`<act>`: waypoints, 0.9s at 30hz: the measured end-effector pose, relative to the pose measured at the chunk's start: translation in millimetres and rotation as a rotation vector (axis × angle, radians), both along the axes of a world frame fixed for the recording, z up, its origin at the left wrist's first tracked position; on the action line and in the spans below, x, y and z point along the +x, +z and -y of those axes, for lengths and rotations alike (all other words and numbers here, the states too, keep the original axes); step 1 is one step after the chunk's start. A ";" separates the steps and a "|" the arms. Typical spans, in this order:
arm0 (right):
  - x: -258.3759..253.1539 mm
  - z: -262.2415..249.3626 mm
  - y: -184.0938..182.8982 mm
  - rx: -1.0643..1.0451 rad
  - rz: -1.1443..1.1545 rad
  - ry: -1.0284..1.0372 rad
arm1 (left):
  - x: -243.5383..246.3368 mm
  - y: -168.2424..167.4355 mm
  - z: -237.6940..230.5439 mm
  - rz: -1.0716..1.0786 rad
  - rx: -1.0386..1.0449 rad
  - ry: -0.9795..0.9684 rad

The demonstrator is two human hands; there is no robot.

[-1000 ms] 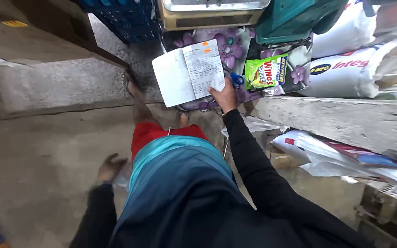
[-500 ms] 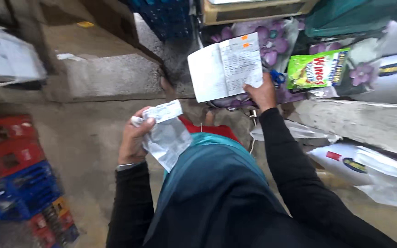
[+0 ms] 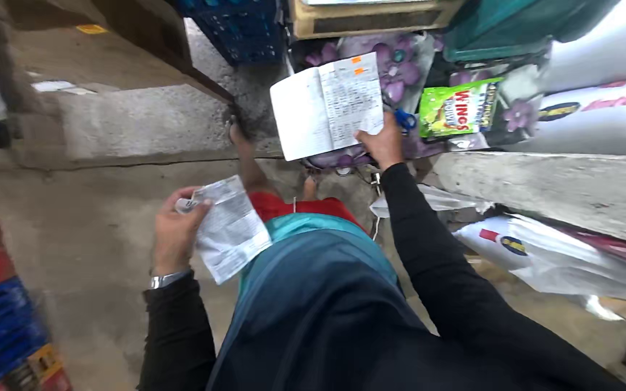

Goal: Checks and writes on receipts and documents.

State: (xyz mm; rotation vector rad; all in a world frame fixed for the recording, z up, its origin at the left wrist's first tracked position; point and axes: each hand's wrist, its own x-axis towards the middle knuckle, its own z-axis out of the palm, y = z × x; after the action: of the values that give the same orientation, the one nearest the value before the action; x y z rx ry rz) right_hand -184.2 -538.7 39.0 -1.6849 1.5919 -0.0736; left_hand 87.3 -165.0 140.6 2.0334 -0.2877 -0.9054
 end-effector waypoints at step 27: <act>-0.8 2.9 -2.7 0.069 0.009 -0.049 | -68.5 -122.6 -139.5 -0.495 0.096 0.871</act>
State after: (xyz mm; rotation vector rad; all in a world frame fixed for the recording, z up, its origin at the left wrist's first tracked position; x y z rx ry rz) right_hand -185.0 -541.6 36.3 -1.5907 1.6109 -0.0506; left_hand 18.8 -25.4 17.9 1.6705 0.8600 -0.8060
